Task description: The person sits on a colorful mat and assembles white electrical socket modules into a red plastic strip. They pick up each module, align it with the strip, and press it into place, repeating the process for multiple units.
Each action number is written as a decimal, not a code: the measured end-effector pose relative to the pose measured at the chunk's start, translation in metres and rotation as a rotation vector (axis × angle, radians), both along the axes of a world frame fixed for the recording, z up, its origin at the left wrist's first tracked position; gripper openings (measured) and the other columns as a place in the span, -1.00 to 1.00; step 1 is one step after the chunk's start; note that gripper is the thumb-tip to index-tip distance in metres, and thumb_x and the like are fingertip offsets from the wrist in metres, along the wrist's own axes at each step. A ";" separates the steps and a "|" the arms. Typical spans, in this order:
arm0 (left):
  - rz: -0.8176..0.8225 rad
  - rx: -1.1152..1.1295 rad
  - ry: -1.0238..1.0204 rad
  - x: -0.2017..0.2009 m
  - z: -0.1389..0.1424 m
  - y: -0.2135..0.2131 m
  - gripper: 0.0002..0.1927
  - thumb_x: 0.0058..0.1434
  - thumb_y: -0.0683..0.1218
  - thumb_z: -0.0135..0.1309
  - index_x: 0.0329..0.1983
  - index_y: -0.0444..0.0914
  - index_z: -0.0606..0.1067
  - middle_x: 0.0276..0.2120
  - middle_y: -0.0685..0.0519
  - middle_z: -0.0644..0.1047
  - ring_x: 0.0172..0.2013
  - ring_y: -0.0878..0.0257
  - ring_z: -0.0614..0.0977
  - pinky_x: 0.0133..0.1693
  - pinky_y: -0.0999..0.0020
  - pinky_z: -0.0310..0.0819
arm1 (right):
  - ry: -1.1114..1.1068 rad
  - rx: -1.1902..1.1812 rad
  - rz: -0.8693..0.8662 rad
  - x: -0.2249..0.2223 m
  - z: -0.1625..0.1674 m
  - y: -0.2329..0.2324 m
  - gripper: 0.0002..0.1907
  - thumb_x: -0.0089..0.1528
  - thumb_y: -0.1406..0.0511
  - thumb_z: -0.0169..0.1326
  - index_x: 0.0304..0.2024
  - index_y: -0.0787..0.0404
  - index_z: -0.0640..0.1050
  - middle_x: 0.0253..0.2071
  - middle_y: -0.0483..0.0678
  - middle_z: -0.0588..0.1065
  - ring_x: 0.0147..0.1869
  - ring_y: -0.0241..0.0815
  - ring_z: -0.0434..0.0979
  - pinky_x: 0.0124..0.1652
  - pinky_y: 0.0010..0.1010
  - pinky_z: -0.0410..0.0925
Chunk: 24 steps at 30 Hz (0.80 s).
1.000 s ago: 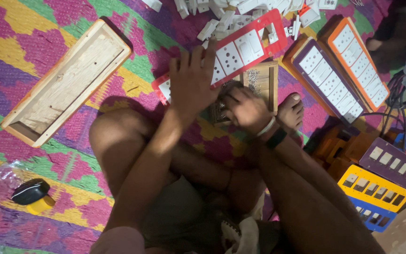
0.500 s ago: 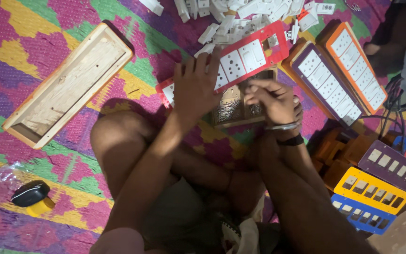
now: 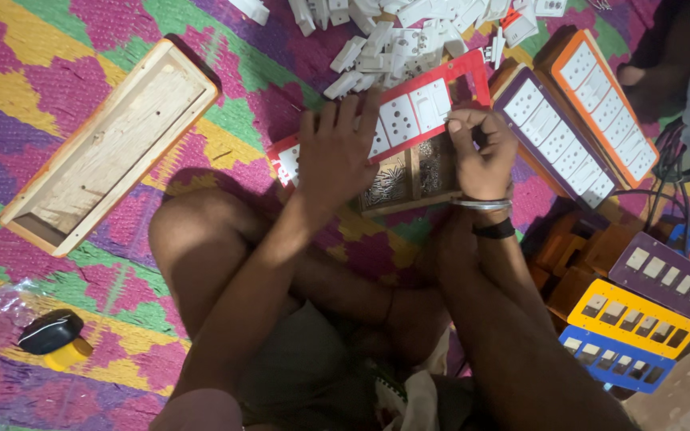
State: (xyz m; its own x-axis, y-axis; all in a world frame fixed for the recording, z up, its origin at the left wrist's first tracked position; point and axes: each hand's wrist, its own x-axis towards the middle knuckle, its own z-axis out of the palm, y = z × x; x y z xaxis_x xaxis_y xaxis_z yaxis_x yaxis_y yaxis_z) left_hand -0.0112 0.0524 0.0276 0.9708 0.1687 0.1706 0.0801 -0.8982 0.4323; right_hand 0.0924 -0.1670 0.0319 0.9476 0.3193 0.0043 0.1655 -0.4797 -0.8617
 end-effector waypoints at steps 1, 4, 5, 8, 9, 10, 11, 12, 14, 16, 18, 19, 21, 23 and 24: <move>-0.009 0.010 0.019 0.000 0.000 0.000 0.07 -0.21 0.08 0.41 0.42 -0.23 0.25 0.04 -0.04 0.42 -0.01 0.03 0.46 0.02 -0.03 0.30 | -0.106 -0.016 0.065 0.000 0.000 0.000 -0.92 0.40 0.43 0.18 -0.07 0.34 0.62 -0.14 -0.08 0.56 -0.08 -0.32 0.51 -0.04 -0.52 0.37; -0.026 -0.005 0.028 -0.001 0.002 -0.001 0.06 -0.20 0.07 0.41 0.41 -0.23 0.25 0.03 -0.05 0.42 -0.02 0.03 0.46 0.01 -0.03 0.30 | -0.095 -0.114 0.019 0.001 0.000 0.000 -0.92 0.33 0.42 0.24 -0.13 0.31 0.65 -0.24 -0.09 0.49 -0.19 -0.31 0.45 -0.12 -0.48 0.33; -0.028 -0.015 0.023 0.000 0.002 -0.001 0.06 -0.20 0.07 0.41 0.41 -0.23 0.25 0.04 -0.05 0.42 -0.02 0.03 0.46 0.02 -0.03 0.29 | -0.142 -0.136 0.021 0.000 0.001 0.000 -0.93 0.33 0.43 0.25 -0.13 0.31 0.65 -0.24 -0.09 0.49 -0.18 -0.30 0.46 -0.11 -0.48 0.34; -0.010 -0.063 0.016 0.001 0.004 -0.002 0.04 -0.20 0.03 0.39 0.41 -0.23 0.26 0.04 0.00 0.42 -0.02 0.07 0.47 -0.02 -0.01 0.28 | -0.244 -0.197 0.024 -0.002 0.003 0.002 -0.94 0.32 0.44 0.26 -0.15 0.31 0.65 -0.25 -0.07 0.49 -0.16 -0.28 0.46 -0.11 -0.46 0.33; -0.011 -0.068 0.003 0.001 0.004 -0.001 0.04 -0.20 0.03 0.38 0.41 -0.23 0.26 0.04 -0.01 0.42 -0.01 0.06 0.47 -0.02 0.00 0.28 | -0.257 -0.209 0.023 -0.002 0.003 0.002 -0.94 0.32 0.44 0.27 -0.16 0.31 0.65 -0.26 -0.06 0.47 -0.17 -0.27 0.45 -0.13 -0.45 0.32; -0.011 -0.072 -0.010 0.001 0.005 -0.001 0.03 -0.19 0.03 0.38 0.41 -0.23 0.26 0.04 -0.01 0.42 -0.01 0.06 0.47 -0.02 0.00 0.28 | -0.270 -0.220 0.023 -0.003 0.003 0.003 -0.94 0.31 0.44 0.27 -0.17 0.32 0.65 -0.27 -0.06 0.46 -0.18 -0.27 0.43 -0.14 -0.45 0.31; -0.010 -0.077 -0.024 0.001 0.005 -0.001 0.03 -0.19 0.03 0.37 0.40 -0.24 0.26 0.04 -0.02 0.42 0.00 0.06 0.47 -0.03 0.00 0.28 | -0.241 -0.199 0.004 -0.002 0.003 0.003 -0.94 0.31 0.44 0.27 -0.17 0.31 0.64 -0.26 -0.08 0.48 -0.19 -0.28 0.44 -0.14 -0.46 0.32; -0.018 -0.079 -0.029 0.000 0.005 -0.001 0.03 -0.18 0.04 0.37 0.41 -0.25 0.25 0.04 -0.03 0.42 -0.01 0.05 0.46 -0.03 0.00 0.28 | -0.212 -0.180 -0.016 -0.001 0.003 0.004 -0.94 0.31 0.43 0.28 -0.17 0.30 0.63 -0.26 -0.10 0.50 -0.19 -0.29 0.45 -0.13 -0.48 0.32; -0.037 -0.090 -0.045 -0.001 0.006 -0.001 0.04 -0.17 0.05 0.37 0.41 -0.29 0.25 0.03 -0.05 0.41 -0.03 0.04 0.45 -0.05 -0.01 0.28 | -0.188 -0.117 -0.056 0.002 0.003 0.005 -0.87 0.28 0.44 0.31 -0.17 0.31 0.59 -0.23 -0.10 0.50 -0.18 -0.28 0.45 -0.13 -0.47 0.34; -0.021 -0.079 -0.023 -0.002 0.007 -0.003 0.01 -0.12 0.03 0.35 0.43 -0.27 0.24 0.02 -0.02 0.41 -0.01 0.06 0.46 -0.02 0.00 0.29 | -0.186 -0.016 -0.088 0.006 0.002 0.007 -0.74 0.23 0.46 0.37 -0.16 0.34 0.51 -0.19 -0.06 0.47 -0.16 -0.25 0.43 -0.14 -0.43 0.36; 0.000 -0.100 -0.018 -0.002 0.007 -0.005 0.00 -0.11 0.04 0.35 0.43 -0.26 0.24 0.01 -0.01 0.41 -0.01 0.06 0.46 -0.01 0.00 0.29 | 0.196 0.304 -0.309 0.009 0.001 0.008 -0.66 0.13 0.47 0.31 -0.13 0.18 0.45 -0.22 -0.08 0.52 -0.24 -0.22 0.56 -0.28 -0.38 0.47; 0.011 -0.126 -0.020 -0.001 0.007 -0.007 0.01 -0.12 0.05 0.35 0.42 -0.26 0.24 0.00 -0.02 0.41 -0.01 0.05 0.46 -0.02 -0.01 0.29 | 0.385 0.461 -0.421 0.011 0.001 0.008 -0.60 0.08 0.47 0.28 -0.12 0.10 0.43 -0.24 -0.10 0.54 -0.29 -0.20 0.62 -0.35 -0.35 0.52; 0.015 -0.143 0.000 -0.001 0.007 -0.009 0.02 -0.14 0.06 0.35 0.42 -0.26 0.24 -0.01 -0.03 0.41 -0.01 0.04 0.46 -0.02 -0.02 0.30 | 0.580 0.575 -0.406 0.011 0.001 0.006 -0.76 0.16 0.47 0.26 -0.25 0.22 0.43 -0.23 0.02 0.57 -0.30 -0.13 0.62 -0.34 -0.31 0.56; 0.000 -0.122 0.031 0.000 0.005 -0.011 0.03 -0.16 0.05 0.34 0.42 -0.25 0.23 0.00 -0.03 0.42 0.00 0.04 0.47 0.01 -0.02 0.31 | 0.627 0.618 -0.362 0.010 0.000 0.005 -0.82 0.22 0.48 0.24 -0.28 0.29 0.45 -0.23 0.06 0.58 -0.30 -0.13 0.62 -0.32 -0.31 0.57; 0.007 -0.120 0.020 -0.002 0.005 -0.012 0.02 -0.15 0.06 0.34 0.42 -0.26 0.23 0.00 -0.04 0.42 0.00 0.03 0.47 0.00 -0.04 0.31 | 0.577 0.599 -0.331 0.008 -0.001 0.004 -0.83 0.24 0.49 0.24 -0.25 0.30 0.47 -0.25 0.05 0.57 -0.28 -0.15 0.62 -0.31 -0.33 0.57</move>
State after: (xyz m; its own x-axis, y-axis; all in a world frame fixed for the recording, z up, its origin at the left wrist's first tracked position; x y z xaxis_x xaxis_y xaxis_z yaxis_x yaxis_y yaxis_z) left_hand -0.0127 0.0407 0.0321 0.9724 0.1939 0.1298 0.0960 -0.8395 0.5349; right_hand 0.1002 -0.1634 0.0308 0.8970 0.1264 -0.4236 -0.4384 0.1314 -0.8891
